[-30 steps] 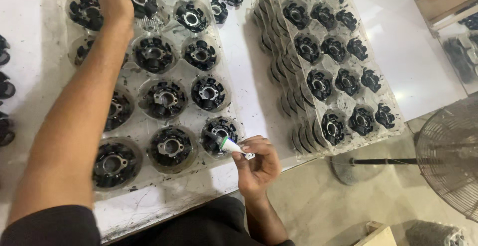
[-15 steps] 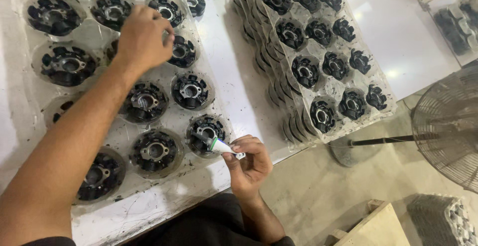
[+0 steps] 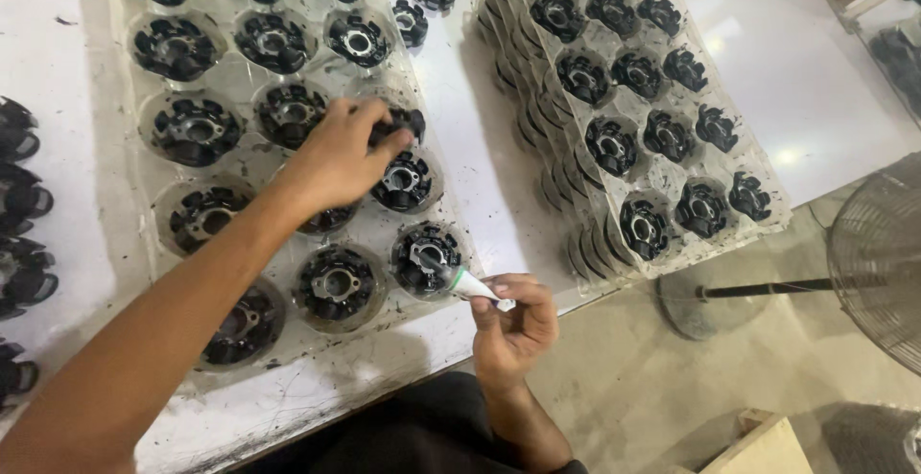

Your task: The person picks black plastic rotor parts from a tray one at a time and squeezes adhesive from a small tube onto each part's hub, then places the treated part back into the tray. Midway the person wipes the glue tube with a cloth before resuming applying adhesive to more parts.

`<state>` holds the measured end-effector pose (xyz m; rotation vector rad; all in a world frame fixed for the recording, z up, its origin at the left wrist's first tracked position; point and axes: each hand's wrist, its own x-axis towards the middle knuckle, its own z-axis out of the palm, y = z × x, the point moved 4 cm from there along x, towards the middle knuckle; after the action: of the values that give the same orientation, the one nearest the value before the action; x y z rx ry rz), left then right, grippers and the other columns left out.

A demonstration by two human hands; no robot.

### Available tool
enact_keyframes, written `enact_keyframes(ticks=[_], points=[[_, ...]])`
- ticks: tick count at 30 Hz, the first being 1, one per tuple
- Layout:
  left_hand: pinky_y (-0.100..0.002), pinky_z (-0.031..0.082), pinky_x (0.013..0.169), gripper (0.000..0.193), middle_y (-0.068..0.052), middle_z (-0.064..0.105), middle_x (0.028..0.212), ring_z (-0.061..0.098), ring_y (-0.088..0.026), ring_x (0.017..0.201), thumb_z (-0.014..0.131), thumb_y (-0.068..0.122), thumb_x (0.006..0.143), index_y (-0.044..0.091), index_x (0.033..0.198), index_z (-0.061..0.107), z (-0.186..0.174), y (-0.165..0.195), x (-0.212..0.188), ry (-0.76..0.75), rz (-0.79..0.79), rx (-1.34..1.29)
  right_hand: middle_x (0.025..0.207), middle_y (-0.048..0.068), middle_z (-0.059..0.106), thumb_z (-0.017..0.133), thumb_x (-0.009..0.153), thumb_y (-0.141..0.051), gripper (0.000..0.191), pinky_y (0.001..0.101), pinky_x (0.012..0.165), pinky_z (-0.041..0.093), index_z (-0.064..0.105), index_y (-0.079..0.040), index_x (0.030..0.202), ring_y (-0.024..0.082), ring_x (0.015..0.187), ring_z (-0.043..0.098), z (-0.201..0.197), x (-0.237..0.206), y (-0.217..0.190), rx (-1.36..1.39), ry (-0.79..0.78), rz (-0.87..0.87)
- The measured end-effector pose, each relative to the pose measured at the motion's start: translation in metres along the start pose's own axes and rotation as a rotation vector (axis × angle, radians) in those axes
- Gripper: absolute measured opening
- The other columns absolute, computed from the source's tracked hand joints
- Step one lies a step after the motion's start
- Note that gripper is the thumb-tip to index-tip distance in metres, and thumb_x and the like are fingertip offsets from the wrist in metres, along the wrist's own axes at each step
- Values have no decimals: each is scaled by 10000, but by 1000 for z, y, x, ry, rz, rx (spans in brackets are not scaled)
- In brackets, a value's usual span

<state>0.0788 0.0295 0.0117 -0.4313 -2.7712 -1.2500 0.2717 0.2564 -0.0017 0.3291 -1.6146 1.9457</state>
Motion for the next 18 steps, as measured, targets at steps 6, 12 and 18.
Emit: enact_keyframes(ticks=[6,12,18], points=[[-392,623,673,465,-80,638,983,698,-240,824,734,512,903,81,1061,658,-64,59,-127,-44,-77,-513,1055,109,629,796,890,32,293,379,853,605,576,-23,1074,220,976,645,8,7,13,321,19,20],[-514,447,1166,695,-165,551,1323,512,-393,1344,849,286,777,134,1342,474,-72,74,-173,484,249,-1344,1036,97,654,777,886,125,279,353,957,544,594,-35,1022,223,1018,646,34,0,14,193,-136,14],[-521,478,1128,694,-248,534,1413,539,-419,1310,653,216,785,2,1427,498,-50,35,-170,507,185,-1721,1017,79,652,772,810,197,325,338,883,561,624,-30,989,217,1009,660,56,-3,16,138,-287,17]])
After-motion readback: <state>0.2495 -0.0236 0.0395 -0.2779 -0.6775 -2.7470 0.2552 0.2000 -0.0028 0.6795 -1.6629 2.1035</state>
